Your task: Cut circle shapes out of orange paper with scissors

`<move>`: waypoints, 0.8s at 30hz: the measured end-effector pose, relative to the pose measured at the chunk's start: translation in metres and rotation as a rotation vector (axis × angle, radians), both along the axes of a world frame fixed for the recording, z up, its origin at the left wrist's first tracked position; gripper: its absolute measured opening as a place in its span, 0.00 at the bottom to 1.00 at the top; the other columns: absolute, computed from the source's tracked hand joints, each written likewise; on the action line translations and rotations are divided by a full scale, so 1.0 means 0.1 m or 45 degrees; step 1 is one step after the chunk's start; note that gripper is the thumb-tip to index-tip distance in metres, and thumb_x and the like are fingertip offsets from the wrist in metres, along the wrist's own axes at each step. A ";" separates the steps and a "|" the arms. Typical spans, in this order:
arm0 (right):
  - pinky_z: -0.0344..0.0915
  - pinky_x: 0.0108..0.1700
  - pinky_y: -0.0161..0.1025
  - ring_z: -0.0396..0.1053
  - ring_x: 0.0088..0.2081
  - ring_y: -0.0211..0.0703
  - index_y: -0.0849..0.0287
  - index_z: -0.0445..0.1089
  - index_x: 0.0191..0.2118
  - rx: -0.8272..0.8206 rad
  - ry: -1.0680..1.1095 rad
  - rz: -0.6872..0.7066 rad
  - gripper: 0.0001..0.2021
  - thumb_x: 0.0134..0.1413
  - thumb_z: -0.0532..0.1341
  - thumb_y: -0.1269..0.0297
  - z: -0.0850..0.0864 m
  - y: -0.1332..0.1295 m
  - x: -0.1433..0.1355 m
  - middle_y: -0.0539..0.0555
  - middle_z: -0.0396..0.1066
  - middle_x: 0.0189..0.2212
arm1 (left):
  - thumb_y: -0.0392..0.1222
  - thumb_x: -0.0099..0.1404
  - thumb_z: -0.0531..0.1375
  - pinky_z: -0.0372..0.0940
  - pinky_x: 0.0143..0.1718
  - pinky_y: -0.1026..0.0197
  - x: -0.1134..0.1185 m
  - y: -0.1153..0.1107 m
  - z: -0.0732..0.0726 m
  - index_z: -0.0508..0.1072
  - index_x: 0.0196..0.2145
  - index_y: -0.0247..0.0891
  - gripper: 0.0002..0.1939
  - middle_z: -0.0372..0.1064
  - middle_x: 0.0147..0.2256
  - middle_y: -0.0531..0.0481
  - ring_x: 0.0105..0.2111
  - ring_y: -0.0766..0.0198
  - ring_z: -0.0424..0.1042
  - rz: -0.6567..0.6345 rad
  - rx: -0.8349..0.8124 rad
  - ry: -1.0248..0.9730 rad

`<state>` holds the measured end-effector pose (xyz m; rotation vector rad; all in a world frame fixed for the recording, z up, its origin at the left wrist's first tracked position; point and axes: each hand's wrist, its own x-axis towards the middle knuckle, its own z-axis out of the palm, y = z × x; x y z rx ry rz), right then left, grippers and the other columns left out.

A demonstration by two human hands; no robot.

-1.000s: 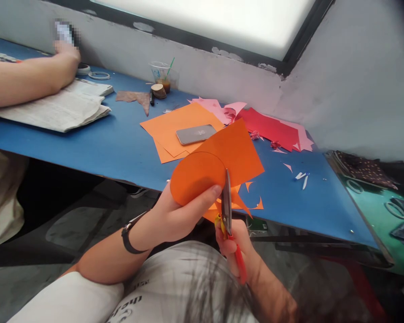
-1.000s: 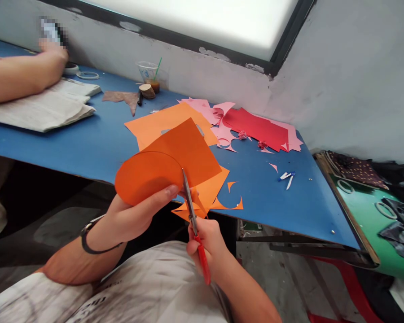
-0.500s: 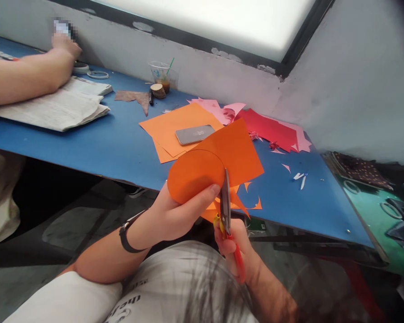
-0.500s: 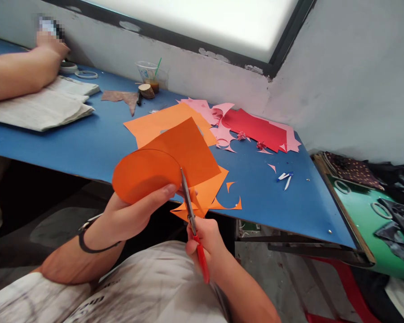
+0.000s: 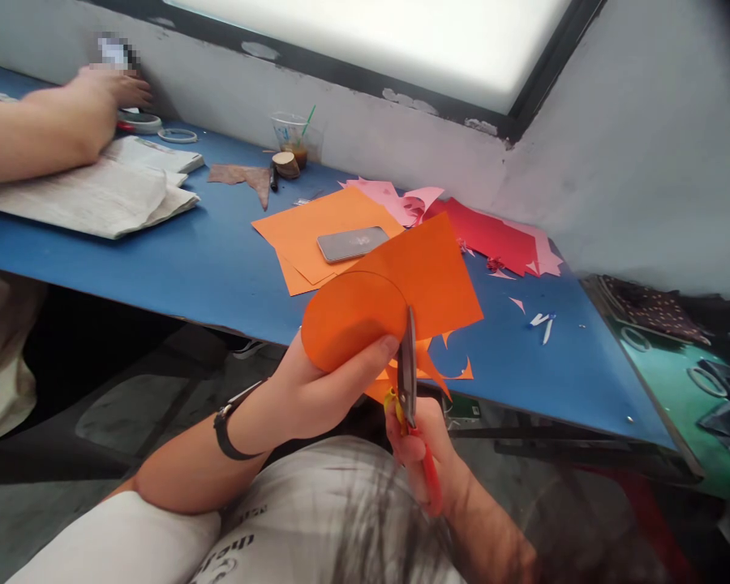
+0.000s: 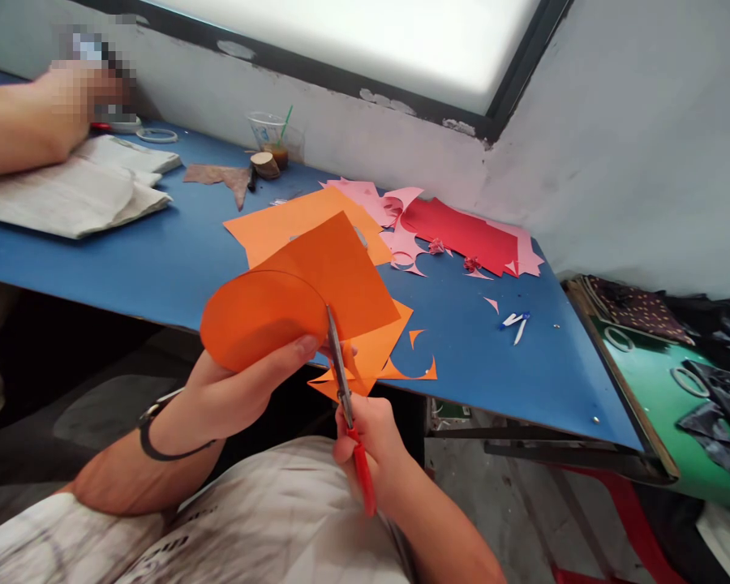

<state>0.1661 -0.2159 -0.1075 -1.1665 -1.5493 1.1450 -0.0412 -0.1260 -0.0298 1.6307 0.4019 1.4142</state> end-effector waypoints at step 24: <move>0.47 0.28 0.45 0.53 0.23 0.40 0.50 0.60 0.24 0.073 0.140 0.091 0.50 0.64 0.67 0.03 -0.04 0.13 0.04 0.45 0.54 0.20 | 0.33 0.88 0.73 0.91 0.52 0.50 -0.08 0.01 -0.10 0.96 0.56 0.50 0.12 0.94 0.48 0.48 0.47 0.48 0.94 -0.093 -0.093 -0.040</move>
